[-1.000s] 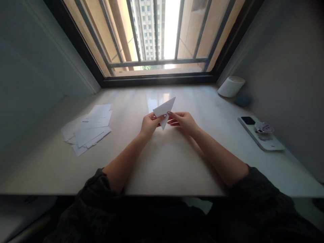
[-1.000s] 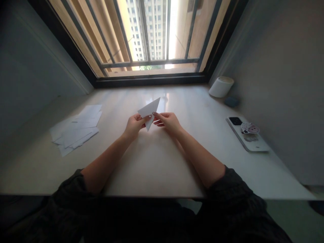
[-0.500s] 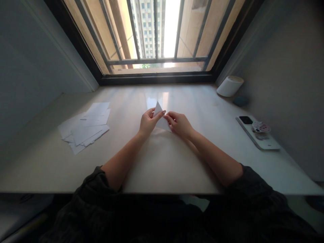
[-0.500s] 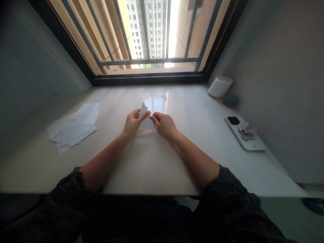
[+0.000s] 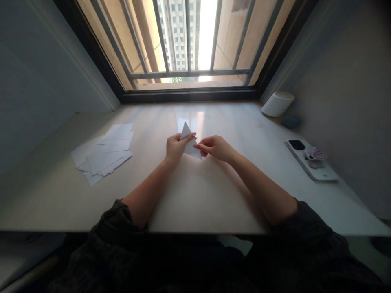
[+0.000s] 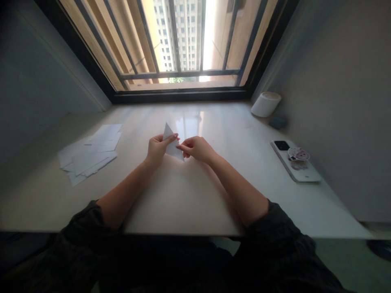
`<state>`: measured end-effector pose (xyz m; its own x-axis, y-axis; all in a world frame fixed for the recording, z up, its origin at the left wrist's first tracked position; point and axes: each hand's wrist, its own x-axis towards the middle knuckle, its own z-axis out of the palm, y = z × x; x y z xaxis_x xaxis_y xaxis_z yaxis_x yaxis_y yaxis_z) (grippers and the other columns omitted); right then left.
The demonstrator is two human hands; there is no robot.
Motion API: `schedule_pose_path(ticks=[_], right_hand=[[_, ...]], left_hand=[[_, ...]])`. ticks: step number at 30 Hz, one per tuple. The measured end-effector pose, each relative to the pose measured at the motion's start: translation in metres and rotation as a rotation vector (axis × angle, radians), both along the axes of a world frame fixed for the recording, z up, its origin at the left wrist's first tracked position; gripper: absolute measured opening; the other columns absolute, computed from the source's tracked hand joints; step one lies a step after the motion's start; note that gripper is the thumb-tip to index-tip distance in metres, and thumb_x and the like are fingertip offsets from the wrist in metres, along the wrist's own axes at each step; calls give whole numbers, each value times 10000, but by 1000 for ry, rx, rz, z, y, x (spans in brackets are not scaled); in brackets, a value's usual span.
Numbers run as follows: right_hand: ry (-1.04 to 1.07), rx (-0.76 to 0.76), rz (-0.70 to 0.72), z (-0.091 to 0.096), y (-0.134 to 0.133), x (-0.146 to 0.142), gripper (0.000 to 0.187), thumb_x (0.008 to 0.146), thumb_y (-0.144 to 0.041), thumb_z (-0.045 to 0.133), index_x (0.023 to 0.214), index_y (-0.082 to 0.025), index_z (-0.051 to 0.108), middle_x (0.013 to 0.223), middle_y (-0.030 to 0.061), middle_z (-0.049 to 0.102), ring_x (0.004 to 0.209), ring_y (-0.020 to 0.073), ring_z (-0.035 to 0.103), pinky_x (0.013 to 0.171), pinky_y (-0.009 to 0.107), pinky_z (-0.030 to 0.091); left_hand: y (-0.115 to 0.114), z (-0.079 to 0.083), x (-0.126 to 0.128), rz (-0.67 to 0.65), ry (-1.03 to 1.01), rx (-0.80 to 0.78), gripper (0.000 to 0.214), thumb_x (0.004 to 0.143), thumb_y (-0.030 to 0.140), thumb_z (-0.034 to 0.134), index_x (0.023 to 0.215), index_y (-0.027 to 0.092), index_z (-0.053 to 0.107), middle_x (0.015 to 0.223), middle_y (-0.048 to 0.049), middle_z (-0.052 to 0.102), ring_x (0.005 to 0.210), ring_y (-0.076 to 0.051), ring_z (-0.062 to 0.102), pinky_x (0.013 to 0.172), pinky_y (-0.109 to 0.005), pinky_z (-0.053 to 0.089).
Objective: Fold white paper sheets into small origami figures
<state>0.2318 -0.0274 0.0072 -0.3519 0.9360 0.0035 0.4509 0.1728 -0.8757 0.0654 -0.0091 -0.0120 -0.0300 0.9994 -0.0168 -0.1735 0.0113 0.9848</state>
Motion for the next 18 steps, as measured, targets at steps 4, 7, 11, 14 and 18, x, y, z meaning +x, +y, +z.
schedule_pose_path(ticks=[4,7,11,14,18], right_hand=[[13,-73,78,-3,3,5,446,762,-593,649,573,-188,646,586,25,684,535,121,608,539,236,417],[38,-105,110,-3,5,9,414,748,-580,670,601,-193,672,601,31,698,525,122,612,540,242,443],[42,-119,134,-1,7,16,357,777,-541,658,672,-201,695,608,22,697,536,126,618,576,253,468],[-51,-62,158,-1,7,22,317,835,-488,609,710,-208,693,616,9,691,558,126,617,588,250,451],[-356,243,33,-6,6,24,242,886,-364,566,730,-218,680,622,-5,676,578,133,584,600,261,393]], left_hand=[[3,-1,-3,81,-14,4,403,569,473,837,755,127,745,742,-74,724,603,-147,623,565,-258,486],[4,-1,-3,138,-56,3,399,563,467,841,756,133,743,762,-73,730,628,-153,635,592,-264,497],[6,0,0,178,-110,-7,397,563,450,847,767,128,733,807,-84,739,680,-164,653,635,-268,512],[12,3,-6,240,-133,-37,392,593,441,831,788,120,717,866,-101,740,736,-178,669,653,-266,521],[22,11,-21,402,-274,-27,361,649,396,803,856,121,692,979,-117,733,844,-173,679,729,-255,540]])
